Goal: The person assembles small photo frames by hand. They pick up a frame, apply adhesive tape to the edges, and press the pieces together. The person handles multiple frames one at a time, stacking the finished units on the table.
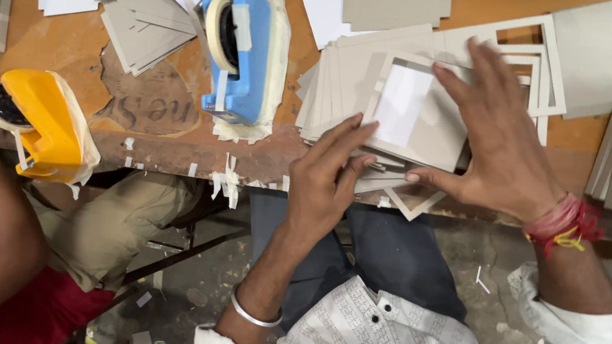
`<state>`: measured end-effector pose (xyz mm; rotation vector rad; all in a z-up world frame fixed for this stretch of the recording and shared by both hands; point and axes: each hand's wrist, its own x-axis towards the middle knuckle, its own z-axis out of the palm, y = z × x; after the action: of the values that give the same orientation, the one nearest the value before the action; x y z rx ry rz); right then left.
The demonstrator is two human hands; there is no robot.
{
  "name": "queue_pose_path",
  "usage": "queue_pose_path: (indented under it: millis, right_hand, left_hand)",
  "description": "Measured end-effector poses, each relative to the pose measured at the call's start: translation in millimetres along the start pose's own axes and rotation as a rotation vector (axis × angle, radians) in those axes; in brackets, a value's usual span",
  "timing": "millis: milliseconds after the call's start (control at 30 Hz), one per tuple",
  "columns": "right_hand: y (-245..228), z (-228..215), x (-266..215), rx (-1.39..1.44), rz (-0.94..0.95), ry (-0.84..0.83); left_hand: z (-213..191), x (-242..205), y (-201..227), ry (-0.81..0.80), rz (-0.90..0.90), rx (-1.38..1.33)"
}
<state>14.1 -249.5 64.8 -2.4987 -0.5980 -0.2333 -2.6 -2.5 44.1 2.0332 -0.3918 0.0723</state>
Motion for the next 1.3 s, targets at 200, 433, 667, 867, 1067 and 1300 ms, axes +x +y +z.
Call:
queue_pose_path:
  millis: [200,433,667,867,1067,1300]
  right_hand:
    - [4.5,2.5,4.5,0.057,0.039,-0.102]
    - [4.4,2.8,6.7,0.074,0.035,-0.081]
    - [7.4,5.1,6.5,0.093,0.025,-0.07]
    - [5.6,6.9,6.2,0.084,0.048,-0.081]
    - [5.0,4.2,5.7,0.083,0.051,-0.081]
    - [12.0,-5.7,5.5,0.131,0.017,-0.118]
  left_hand:
    - [-3.6,13.0,-1.1,-0.077,0.035,0.063]
    - [-5.6,18.0,-0.9,-0.109,-0.009,0.024]
    - [-16.5,23.2,-7.5,-0.162,0.078,-0.031]
    - [-18.8,20.3,-11.4,-0.16,0.091,0.011]
    - [-8.4,11.7,-12.6,-0.079,0.095,0.018]
    - [7.9,1.1,-22.1,0.041,0.131,0.046]
